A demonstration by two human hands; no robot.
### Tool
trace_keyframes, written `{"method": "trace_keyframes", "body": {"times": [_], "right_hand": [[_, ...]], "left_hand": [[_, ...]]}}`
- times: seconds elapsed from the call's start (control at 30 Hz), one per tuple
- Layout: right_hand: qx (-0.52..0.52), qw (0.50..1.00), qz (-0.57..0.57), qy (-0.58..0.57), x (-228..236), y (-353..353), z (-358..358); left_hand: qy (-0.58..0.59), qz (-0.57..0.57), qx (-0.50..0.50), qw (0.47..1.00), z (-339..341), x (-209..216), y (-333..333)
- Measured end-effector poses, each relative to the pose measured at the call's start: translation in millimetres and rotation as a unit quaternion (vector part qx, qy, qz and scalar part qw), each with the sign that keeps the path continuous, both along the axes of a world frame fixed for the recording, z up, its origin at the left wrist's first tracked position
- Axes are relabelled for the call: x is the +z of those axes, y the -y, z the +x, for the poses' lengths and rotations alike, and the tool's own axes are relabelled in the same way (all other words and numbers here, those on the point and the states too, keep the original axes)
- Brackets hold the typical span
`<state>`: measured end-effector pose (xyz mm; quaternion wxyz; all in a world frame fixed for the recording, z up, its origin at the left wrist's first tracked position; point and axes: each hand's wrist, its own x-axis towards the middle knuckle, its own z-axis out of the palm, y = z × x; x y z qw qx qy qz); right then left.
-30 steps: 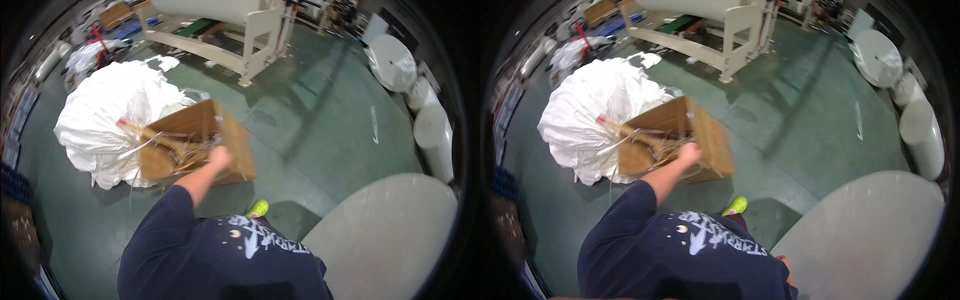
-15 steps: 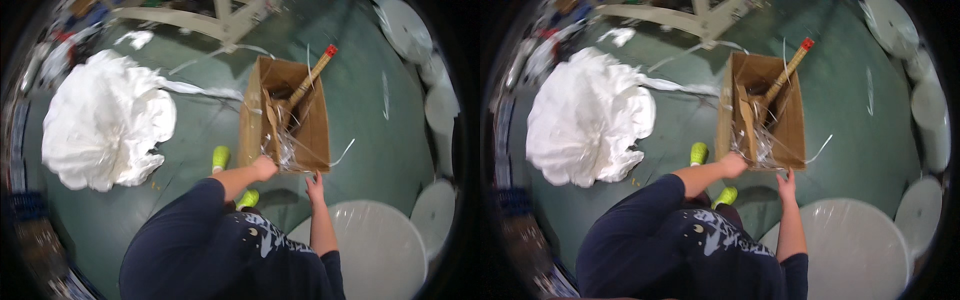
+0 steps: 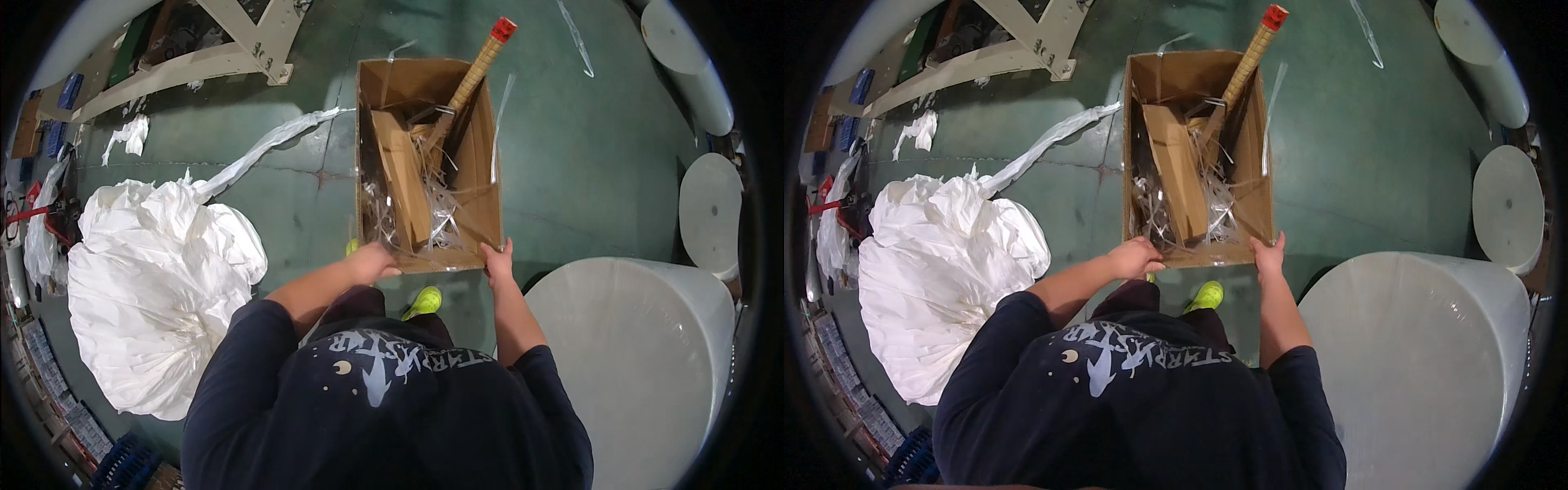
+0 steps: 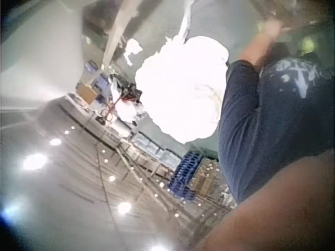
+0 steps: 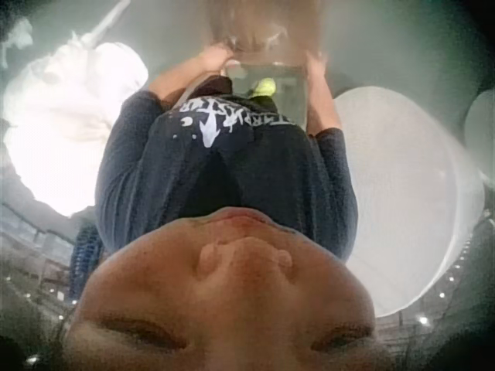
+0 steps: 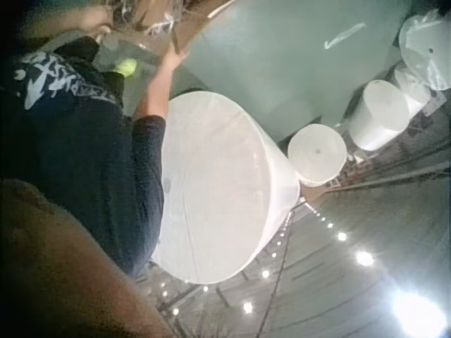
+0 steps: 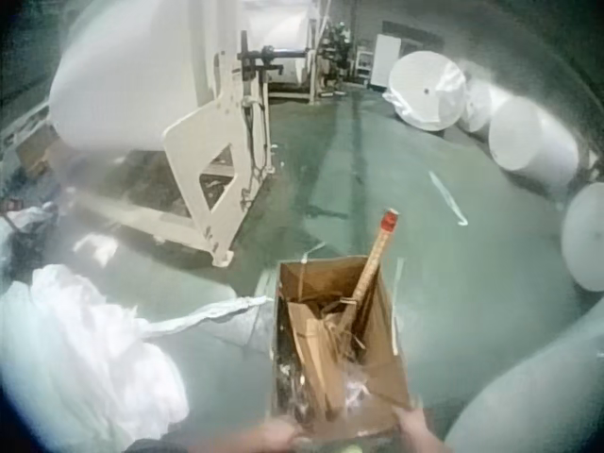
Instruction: The person sweeps shredded white material from the floor using a broom and dustpan, placing the debris into a cardboard box and moving the box to different areas of the workspace.
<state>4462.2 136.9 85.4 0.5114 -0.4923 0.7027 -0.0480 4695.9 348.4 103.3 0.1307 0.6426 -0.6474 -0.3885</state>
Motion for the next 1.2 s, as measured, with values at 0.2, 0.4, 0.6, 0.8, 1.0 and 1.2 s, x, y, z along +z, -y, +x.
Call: {"method": "trace_keyframes", "body": {"times": [0.2, 0.4, 0.6, 0.8, 1.0, 1.2], "right_hand": [[0.102, 0.979, -0.031, -0.174, -60.7, 40.4, -41.2], [0.490, 0.821, -0.120, -0.267, 60.8, 100.4, 39.0], [0.500, 0.790, -0.314, 0.165, 83.0, 167.3, 189.0], [0.708, 0.679, -0.190, -0.028, 66.8, 215.8, 243.2], [0.344, 0.867, -0.306, 0.189, 70.3, 329.5, 281.6], [0.441, 0.803, 0.013, 0.400, 81.8, 243.8, 319.9]], "left_hand": [[-0.104, -0.043, 0.141, 0.984, 25.7, 2.4, 13.8], [-0.234, 0.061, 0.475, 0.846, 61.8, 20.2, 26.9], [-0.328, -0.093, 0.673, 0.657, 84.6, 50.6, 125.9], [0.177, 0.181, 0.241, 0.937, 3.6, -61.6, 137.0], [0.045, 0.002, 0.541, 0.840, -1.3, 7.0, 160.2], [0.173, -0.058, 0.456, 0.871, 58.0, 30.8, 252.2]]}}
